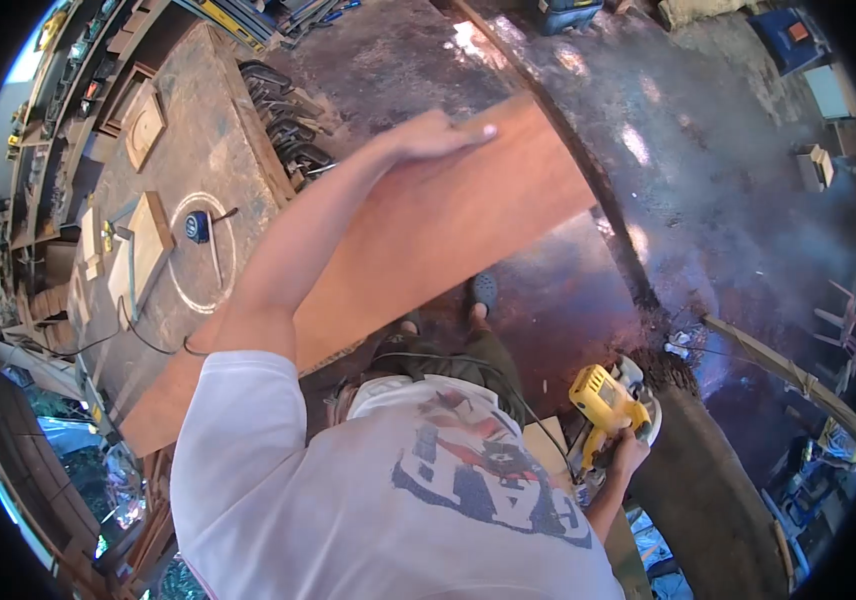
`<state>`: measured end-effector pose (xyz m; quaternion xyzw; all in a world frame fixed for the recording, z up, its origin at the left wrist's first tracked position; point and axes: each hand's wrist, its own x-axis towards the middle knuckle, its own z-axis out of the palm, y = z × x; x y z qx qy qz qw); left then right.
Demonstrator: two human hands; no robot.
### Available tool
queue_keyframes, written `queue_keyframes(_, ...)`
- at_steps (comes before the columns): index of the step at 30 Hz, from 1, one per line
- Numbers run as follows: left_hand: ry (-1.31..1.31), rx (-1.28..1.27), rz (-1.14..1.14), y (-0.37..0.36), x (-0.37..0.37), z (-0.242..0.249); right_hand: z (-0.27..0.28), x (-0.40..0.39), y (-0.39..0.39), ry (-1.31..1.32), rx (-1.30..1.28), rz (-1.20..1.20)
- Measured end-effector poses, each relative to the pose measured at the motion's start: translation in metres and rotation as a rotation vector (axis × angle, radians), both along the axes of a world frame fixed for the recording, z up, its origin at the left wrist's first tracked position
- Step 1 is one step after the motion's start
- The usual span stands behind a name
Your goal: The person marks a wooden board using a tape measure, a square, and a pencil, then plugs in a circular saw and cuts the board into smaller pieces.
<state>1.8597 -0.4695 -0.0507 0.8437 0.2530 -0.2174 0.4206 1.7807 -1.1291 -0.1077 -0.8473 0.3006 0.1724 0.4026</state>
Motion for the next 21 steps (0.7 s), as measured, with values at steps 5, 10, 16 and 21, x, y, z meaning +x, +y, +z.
queue_keyframes(5,-0.258,0.121,0.117,-0.003,-0.017,-0.003,0.053,0.024,0.034,-0.098,0.112,0.323)
queue_keyframes(10,-0.651,0.486,0.37,0.02,-0.204,0.017,0.12,0.009,0.092,-0.215,0.261,0.502)
queue_keyframes(16,-0.269,0.854,0.737,0.033,-0.504,-0.03,0.209,-0.071,0.147,-0.427,0.482,0.613)
queue_keyframes(21,0.081,1.024,0.628,-0.001,-0.585,0.006,0.228,-0.123,0.198,-0.457,0.441,0.762)
